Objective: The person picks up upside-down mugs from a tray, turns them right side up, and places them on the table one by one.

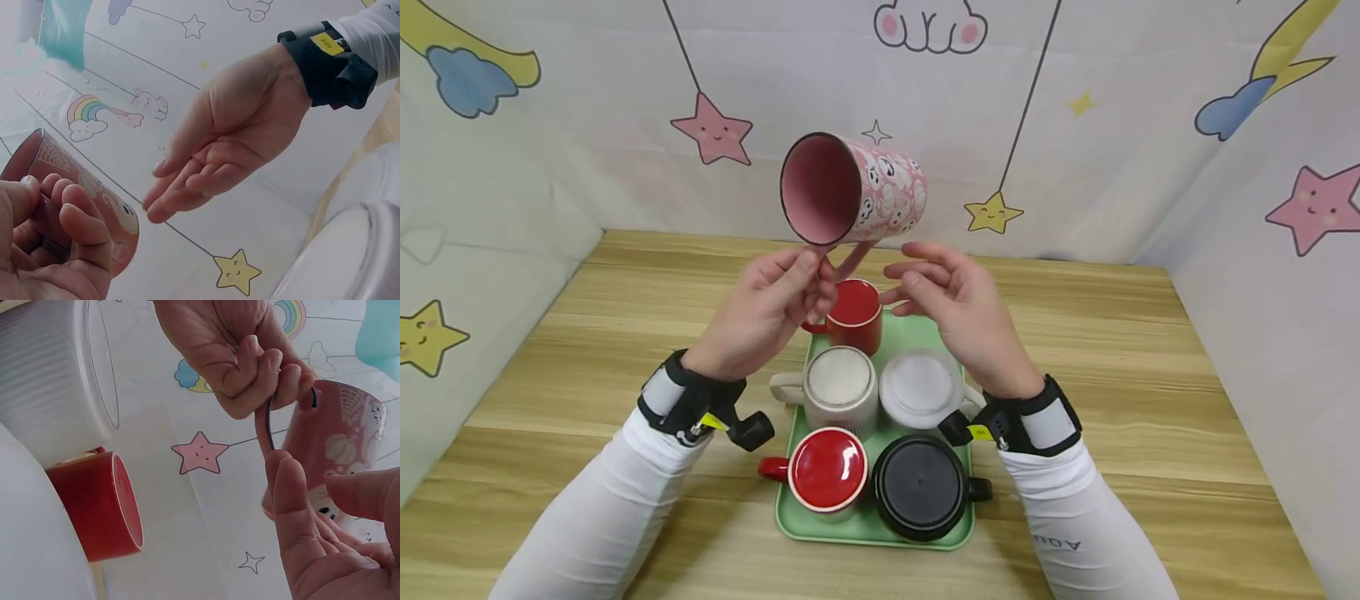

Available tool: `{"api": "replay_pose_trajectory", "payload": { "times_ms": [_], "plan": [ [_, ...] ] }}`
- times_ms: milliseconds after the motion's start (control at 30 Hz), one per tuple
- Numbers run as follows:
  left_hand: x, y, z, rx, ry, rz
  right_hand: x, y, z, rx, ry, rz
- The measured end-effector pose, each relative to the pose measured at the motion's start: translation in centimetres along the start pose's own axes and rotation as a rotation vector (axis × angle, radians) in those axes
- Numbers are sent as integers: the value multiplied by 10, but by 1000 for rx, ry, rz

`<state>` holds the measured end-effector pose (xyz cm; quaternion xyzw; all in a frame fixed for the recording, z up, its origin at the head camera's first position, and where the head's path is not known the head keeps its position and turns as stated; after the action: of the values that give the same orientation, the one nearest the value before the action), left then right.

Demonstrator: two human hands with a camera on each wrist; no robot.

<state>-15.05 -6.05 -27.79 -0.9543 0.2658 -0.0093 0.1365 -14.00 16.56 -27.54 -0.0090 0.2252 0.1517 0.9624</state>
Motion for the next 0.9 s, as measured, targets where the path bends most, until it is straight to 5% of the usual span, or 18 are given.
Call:
{"api": "replay_pose_trajectory", "payload": {
  "times_ms": [300,633,900],
  "plan": [
    [7,29,-8,-86,-29,-138,5,20,5,197,51,-7],
    [20,61,-6,-163,2,-251,14,37,0,669,131,58],
    [27,82,-1,-224,36,-342,23,52,-9,903,253,146]
  ]
}}
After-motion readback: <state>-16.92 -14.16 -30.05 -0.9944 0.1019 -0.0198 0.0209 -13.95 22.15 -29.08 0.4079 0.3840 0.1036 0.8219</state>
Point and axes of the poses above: each hand's wrist, its own x-axis away from the middle knuckle, its own y-axis out of the back of the hand, z = x × y, the point moved 2 cm from there along -x, towards the middle knuckle, and after that the axes turned 14 degrees about y, right-handed, at the moved point
